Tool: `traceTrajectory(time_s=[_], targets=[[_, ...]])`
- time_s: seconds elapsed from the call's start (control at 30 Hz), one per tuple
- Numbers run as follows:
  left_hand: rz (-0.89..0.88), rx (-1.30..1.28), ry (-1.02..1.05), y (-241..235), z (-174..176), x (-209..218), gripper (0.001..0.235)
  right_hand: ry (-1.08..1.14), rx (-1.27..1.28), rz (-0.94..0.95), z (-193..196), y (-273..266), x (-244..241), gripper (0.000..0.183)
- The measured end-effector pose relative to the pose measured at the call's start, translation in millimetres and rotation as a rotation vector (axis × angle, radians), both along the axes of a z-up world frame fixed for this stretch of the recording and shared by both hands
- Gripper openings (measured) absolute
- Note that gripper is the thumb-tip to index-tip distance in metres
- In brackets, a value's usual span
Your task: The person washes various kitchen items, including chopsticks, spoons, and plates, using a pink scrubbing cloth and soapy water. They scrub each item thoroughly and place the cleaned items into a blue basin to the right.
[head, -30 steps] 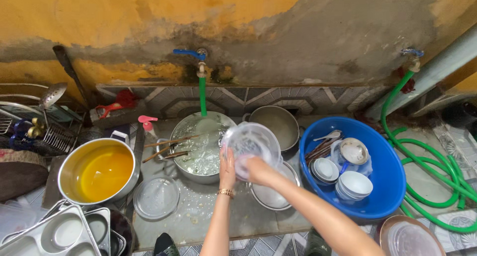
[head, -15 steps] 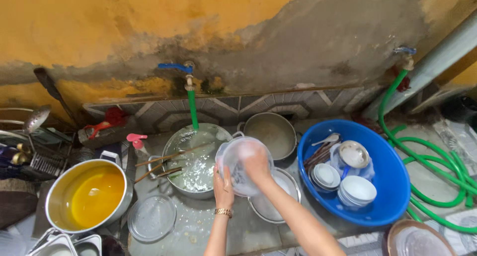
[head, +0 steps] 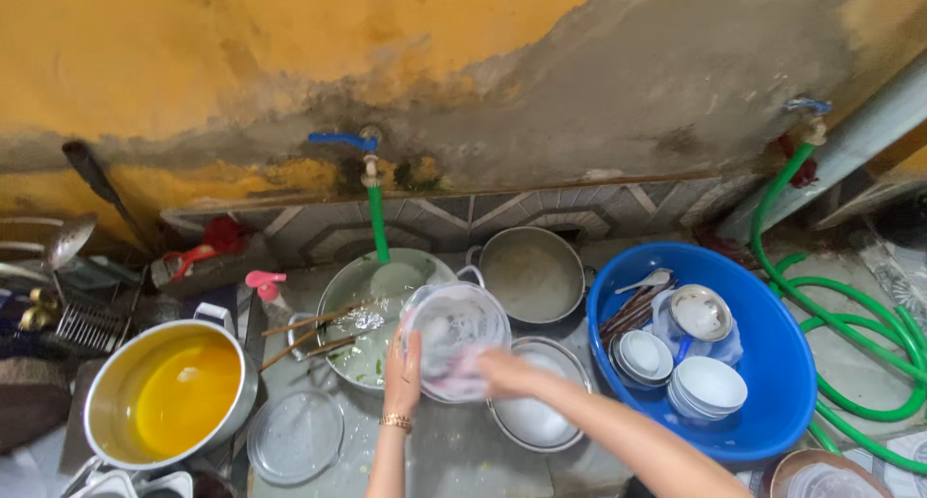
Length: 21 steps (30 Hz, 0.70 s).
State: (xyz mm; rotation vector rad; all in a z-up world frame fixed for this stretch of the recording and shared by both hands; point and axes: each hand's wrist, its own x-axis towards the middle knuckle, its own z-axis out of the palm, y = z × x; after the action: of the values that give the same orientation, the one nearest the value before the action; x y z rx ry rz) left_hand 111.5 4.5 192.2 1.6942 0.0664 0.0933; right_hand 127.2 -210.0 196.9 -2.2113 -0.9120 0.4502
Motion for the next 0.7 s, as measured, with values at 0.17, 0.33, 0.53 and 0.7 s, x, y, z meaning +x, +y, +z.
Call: traceTrajectory(time_s=[0.17,0.33,0.53,0.7], targets=[[0.053,0.203,-0.034,-21.5,-18.5,-15.9,0.069,-0.624,-0.11,-0.644,12.9,-0.5,-5.6,0.029],[0.148,-0.047,0.06,-40.6,-61.7,-11.3,0.062,-0.567,0.192,-0.301,27.5,41.8,-18.0,0.038],[0.113,0.344,-0.07,-53.9,-9.4,-23.5,0.071,-0.431,-0.271,-0.601,3.9,2.3,-2.2,0.039],[0.126,0.064,-0.018,-45.1,-11.3,-10.8,0.063,0.566,0.647,-0.662,-27.6,20.4,-31.8,0.048]])
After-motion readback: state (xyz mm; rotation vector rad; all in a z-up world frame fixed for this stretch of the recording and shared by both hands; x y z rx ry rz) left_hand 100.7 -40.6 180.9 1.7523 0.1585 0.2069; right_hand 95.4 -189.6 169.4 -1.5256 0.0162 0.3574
